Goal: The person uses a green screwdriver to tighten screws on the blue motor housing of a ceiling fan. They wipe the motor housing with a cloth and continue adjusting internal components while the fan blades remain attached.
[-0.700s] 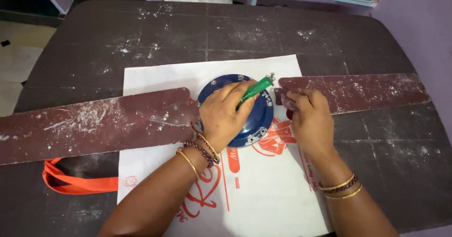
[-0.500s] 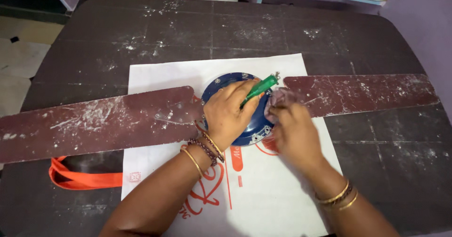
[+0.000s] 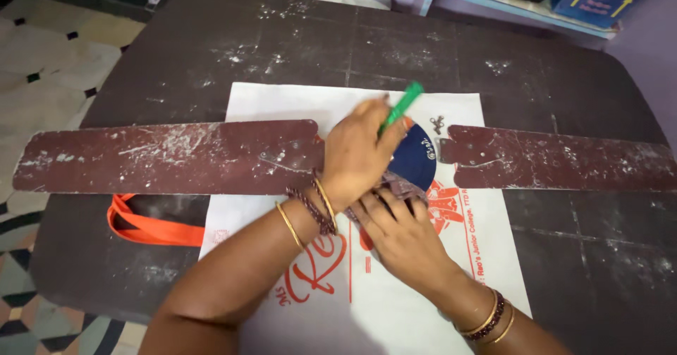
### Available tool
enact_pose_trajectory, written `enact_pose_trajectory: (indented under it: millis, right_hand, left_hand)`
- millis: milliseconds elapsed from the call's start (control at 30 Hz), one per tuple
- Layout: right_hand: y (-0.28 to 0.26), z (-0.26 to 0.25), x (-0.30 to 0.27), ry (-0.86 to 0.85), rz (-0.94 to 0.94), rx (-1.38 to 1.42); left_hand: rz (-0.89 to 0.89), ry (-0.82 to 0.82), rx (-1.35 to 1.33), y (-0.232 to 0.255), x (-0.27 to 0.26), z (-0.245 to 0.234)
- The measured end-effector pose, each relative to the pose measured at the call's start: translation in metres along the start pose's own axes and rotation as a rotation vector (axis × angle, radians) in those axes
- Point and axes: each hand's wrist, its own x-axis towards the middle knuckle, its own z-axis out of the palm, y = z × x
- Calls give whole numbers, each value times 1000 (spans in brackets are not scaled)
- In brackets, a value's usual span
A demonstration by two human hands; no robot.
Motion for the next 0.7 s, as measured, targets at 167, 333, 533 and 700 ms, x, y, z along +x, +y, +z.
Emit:
enact_pose_trajectory:
  millis: [167, 333, 533, 700]
  right_hand:
    - [8, -4, -1, 67, 81, 36]
    - [13, -6, -3, 146, 148, 73]
    - [19, -16, -12, -30, 458, 184]
    - [22, -22, -10, 272, 355, 252]
  left_hand:
    - [-61, -7, 90, -10, 25, -33]
    - [-60, -197, 167, -13, -8, -52]
    - [-87, -222, 96, -33, -39, -51]
    - [-74, -313, 5, -54, -37, -52]
